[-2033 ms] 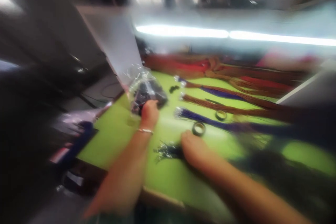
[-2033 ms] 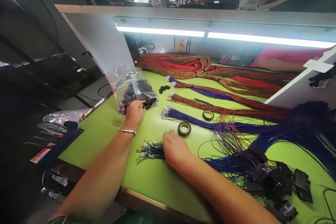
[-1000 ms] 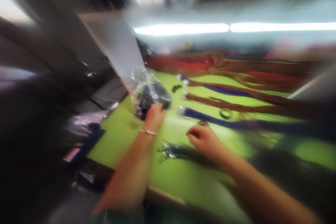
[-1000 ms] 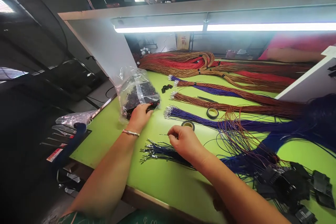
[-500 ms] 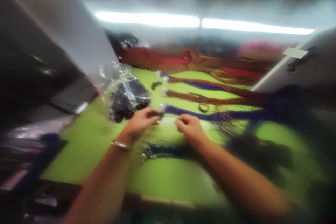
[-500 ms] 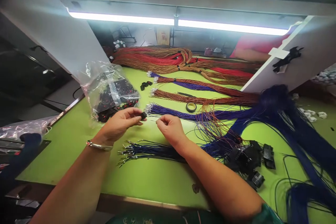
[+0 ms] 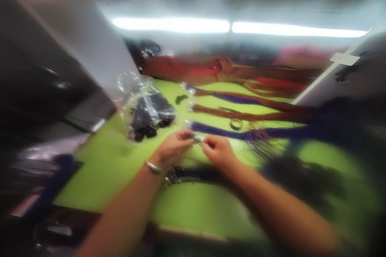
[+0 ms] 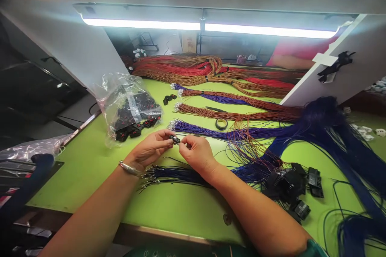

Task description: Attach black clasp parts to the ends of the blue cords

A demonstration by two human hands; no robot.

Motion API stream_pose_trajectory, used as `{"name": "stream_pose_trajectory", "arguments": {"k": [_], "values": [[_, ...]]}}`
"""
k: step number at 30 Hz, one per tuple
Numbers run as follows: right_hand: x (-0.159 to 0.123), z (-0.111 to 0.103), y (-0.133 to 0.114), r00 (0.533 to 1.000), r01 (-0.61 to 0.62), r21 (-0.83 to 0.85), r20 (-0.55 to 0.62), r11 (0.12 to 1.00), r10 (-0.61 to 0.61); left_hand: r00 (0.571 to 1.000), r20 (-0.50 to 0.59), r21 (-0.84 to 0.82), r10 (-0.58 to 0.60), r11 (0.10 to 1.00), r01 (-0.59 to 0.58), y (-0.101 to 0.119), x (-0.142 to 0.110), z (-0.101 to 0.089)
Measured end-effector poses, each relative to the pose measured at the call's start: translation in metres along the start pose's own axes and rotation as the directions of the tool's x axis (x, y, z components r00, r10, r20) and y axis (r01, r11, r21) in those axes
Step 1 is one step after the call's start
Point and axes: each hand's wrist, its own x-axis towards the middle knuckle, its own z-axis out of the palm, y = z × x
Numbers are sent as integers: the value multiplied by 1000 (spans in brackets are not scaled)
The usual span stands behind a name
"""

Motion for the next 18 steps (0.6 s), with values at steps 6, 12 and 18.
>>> {"name": "stream_pose_trajectory", "arguments": {"k": [6, 12, 18], "values": [[1, -3, -2, 999, 1, 24, -48, 1000, 0, 997, 53, -31, -55, 998, 56, -4, 1, -3], [2, -5, -2, 998, -8, -49, -57, 999, 5, 995, 98, -19, -17, 1000, 19, -4, 0, 1], [0, -5, -1, 999, 38, -177, -28, 984, -44, 994, 112, 54, 2, 998, -8, -7, 2, -5]]}}
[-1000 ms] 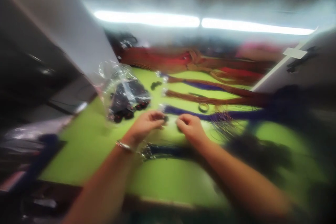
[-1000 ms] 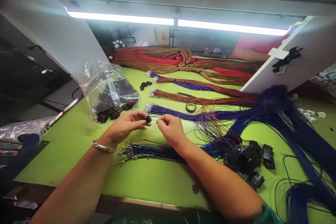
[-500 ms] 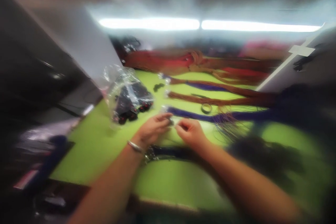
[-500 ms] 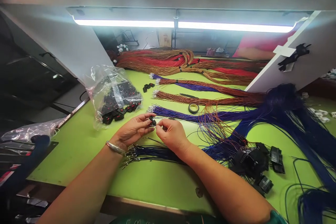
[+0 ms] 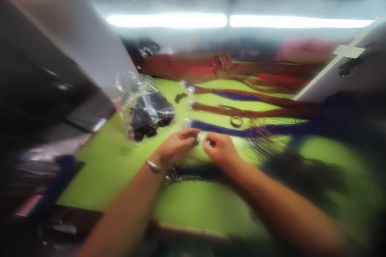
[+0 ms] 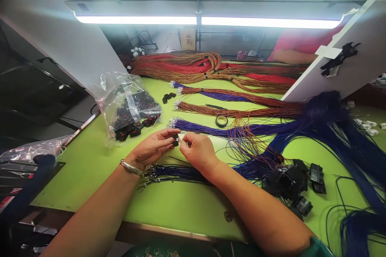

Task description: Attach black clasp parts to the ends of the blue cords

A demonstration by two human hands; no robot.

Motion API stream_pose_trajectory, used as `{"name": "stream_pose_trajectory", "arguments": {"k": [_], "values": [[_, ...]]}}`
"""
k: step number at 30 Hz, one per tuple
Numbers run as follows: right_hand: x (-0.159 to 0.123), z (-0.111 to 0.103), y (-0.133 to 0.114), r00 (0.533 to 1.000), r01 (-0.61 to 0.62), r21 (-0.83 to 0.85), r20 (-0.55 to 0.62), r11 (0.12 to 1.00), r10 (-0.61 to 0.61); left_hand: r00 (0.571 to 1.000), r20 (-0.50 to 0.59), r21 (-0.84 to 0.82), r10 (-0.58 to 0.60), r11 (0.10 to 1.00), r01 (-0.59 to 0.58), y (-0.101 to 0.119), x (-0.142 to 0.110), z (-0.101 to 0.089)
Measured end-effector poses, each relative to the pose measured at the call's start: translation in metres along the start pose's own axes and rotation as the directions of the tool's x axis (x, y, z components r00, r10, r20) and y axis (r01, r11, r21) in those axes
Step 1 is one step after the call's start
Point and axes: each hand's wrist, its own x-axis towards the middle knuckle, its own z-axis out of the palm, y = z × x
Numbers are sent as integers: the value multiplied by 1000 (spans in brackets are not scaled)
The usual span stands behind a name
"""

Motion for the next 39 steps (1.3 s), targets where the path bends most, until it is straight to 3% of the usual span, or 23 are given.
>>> {"name": "stream_pose_trajectory", "arguments": {"k": [6, 11, 14, 17, 22, 28, 31, 34, 36, 39], "values": [[-1, -3, -1, 999, 40, -125, 19, 991, -38, 998, -54, 81, 34, 996, -29, -1, 1, 0], [3, 3, 0, 994, -67, 87, 91, 994, 59, 992, -43, 144, 121, 983, -114, -7, 3, 2], [6, 5, 0, 983, -163, 248, 121, 955, 137, 992, -48, 92, 114, 990, -110, -8, 4, 3], [6, 4, -1, 981, -188, 295, 97, 937, 166, 994, -61, 71, 96, 993, -91, -5, 4, 3], [4, 4, 1, 995, -89, 172, 57, 981, 80, 992, -58, 125, 114, 986, -106, -6, 4, 3], [1, 11, 7, 994, -91, 52, 67, 994, 88, 993, -46, 224, 110, 970, -97, -10, 4, 10], [3, 6, 4, 989, -79, 9, 123, 997, 77, 994, -33, 304, 108, 948, -93, -5, 1, 4], [14, -10, 1, 974, -52, -42, 216, 998, 59, 998, 53, 478, 45, 876, -66, 3, -2, -8], [27, -20, 1, 969, -5, -203, 243, 979, 55, 995, 96, 590, 9, 805, -64, 7, -5, -15], [48, -25, 3, 955, 35, -520, 270, 853, 126, 989, 141, 676, -32, 733, -73, 11, -9, -18]]}}
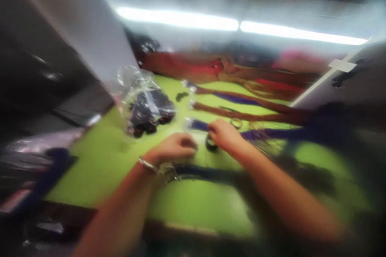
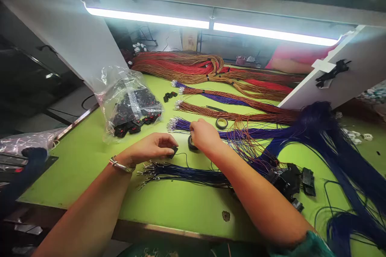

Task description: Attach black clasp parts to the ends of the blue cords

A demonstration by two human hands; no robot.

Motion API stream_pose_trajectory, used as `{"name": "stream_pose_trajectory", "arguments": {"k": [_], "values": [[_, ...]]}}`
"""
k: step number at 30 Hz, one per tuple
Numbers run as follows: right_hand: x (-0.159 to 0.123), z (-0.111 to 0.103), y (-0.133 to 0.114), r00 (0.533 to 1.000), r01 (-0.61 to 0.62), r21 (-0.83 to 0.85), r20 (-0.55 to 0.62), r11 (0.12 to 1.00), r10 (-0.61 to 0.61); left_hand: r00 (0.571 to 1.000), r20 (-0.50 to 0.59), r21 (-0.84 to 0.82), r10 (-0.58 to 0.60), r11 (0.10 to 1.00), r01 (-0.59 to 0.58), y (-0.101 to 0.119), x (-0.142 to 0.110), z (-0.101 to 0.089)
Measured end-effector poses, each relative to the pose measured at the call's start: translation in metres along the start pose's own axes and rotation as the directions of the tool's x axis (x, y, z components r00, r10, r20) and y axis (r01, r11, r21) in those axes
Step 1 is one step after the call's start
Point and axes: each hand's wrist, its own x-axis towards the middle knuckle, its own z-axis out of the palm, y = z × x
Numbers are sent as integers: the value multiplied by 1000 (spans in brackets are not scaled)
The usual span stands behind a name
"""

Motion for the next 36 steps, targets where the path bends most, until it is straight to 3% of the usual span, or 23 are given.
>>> {"name": "stream_pose_trajectory", "arguments": {"k": [3, 9, 13, 19, 27, 31, 34, 36], "values": [[15, -1, -3, 995, -39, -147, 82, 988, 51, 997, 73, 81, 7, 997, -13, 4, -4, -1], [28, 8, -26, 992, 76, -184, 118, 980, -55, 981, 184, 176, 55, 980, -88, 7, -5, 2], [35, 19, -34, 988, 36, -220, 156, 975, -1, 967, 244, 152, 76, 982, -115, 6, -4, 8], [42, 23, -29, 989, 71, -158, 138, 985, -49, 965, 242, 145, 98, 980, -136, 7, -5, 10], [44, 37, -43, 996, 82, -13, 43, 997, -82, 946, 272, 121, 176, 969, -215, 12, -5, 10], [48, 30, -34, 997, 77, 77, -12, 994, -77, 972, 185, 122, 141, 979, -165, 9, -4, 8], [45, 7, -19, 979, 60, 322, -203, 945, 7, 990, 21, 13, 141, 990, -141, 8, 0, 8], [35, -13, -9, 944, 49, 511, -304, 858, 127, 985, -118, -143, 123, 980, -139, 8, 3, 9]]}}
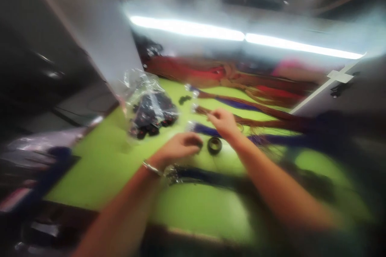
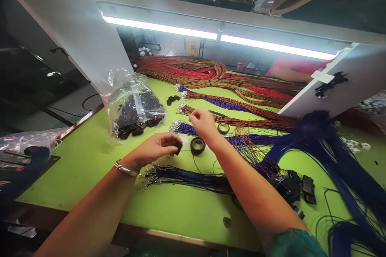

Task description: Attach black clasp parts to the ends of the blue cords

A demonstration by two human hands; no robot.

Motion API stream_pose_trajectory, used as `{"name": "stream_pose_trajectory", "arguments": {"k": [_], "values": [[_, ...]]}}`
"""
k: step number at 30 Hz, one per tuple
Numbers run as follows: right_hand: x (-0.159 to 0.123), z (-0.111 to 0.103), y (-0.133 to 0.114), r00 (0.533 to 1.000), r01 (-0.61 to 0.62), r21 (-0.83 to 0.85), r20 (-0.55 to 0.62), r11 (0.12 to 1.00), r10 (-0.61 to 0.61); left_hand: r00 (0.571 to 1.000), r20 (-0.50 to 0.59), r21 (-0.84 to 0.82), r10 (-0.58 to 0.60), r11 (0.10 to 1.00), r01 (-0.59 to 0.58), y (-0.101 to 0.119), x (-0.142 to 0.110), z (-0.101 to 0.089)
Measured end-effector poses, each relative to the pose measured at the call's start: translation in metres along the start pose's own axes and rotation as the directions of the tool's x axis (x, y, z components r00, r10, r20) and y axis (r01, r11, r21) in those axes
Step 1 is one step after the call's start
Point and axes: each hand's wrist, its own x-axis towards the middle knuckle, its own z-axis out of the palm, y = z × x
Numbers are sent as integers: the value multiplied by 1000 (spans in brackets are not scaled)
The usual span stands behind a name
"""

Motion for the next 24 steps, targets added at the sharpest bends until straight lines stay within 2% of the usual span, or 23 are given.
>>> {"name": "stream_pose_trajectory", "arguments": {"k": [2, 4, 6, 8, 12, 18, 24], "values": [[-9, -22, -3, 993, -75, 188, -75, 979, 91, 995, -98, -202, -37, 979, 16, 0, 3, 4], [-24, -35, -4, 988, -104, 307, -76, 946, 133, 988, -112, -395, -103, 917, 51, 0, 5, 9], [-42, -35, -2, 996, -79, 306, -11, 949, 87, 983, -79, -538, -166, 837, 98, -1, 7, 13], [-59, -26, 1, 997, -43, 224, 72, 974, 28, 977, -45, -619, -209, 773, 137, -3, 8, 16], [-74, -5, 7, 984, -15, 79, 176, 997, 1, 971, -25, -676, -238, 720, 159, -5, 10, 16], [-73, -1, 10, 977, -22, 110, 212, 994, -1, 974, -7, -675, -226, 720, 162, -6, 10, 15], [-74, 0, 10, 975, -11, 123, 220, 992, -17, 977, -22, -614, -213, 774, 155, -2, 8, 15]]}}
